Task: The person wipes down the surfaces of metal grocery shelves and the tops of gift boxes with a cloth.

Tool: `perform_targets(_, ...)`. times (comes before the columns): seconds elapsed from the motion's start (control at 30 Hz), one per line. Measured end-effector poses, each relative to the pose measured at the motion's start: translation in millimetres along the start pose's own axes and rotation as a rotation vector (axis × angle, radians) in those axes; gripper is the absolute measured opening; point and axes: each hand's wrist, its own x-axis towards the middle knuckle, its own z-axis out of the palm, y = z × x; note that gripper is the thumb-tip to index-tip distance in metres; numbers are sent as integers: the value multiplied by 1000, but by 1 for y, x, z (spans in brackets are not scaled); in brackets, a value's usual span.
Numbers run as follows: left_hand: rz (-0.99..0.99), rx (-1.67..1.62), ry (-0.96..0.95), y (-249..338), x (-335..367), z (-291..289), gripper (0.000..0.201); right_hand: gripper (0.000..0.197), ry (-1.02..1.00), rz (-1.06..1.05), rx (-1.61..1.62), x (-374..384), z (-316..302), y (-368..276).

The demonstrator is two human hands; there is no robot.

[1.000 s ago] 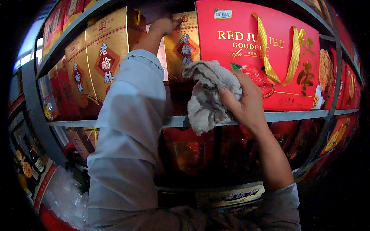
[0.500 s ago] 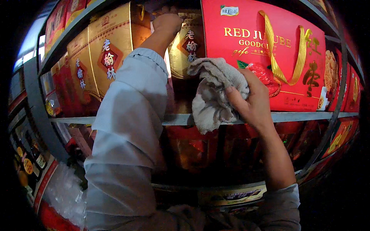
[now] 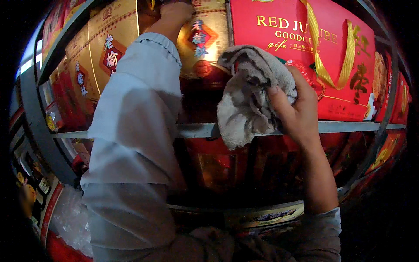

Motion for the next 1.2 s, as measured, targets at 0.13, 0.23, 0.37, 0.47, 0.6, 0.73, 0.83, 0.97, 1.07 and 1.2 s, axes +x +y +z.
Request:
perform_targets(0.13,-63,78,363,-15,-2,23,27,30,18,-10,17,1,2,0)
perform_targets(0.23,5,74,245,-13,-1,16,31,30,15,31,30,2,3,-3)
perform_targets(0.37,123,39,134,-32,5,10,40,29,33,4,39,1,8,-3)
perform_targets(0.47,159,-248,293,-3,-4,-9,41,28,47,27,30,-1,4,2)
perform_targets(0.6,97,-231,453,-11,-6,-14,34,28,37,20,52,0,5,-4)
perform_targets(0.73,101,-288,336,-7,-4,-12,39,28,39,12,10,1,8,-3)
perform_targets(0.83,-5,-333,484,19,-26,-32,47,28,49,-18,-43,1,6,0)
perform_targets(0.97,-50,-291,252,10,-36,-53,57,29,28,36,28,1,8,-6)
perform_targets(1.07,-59,-254,157,27,-57,-80,60,28,34,43,9,1,5,-7)
perform_targets(1.2,-50,-350,138,58,-50,-71,58,28,32,3,-22,1,5,-3)
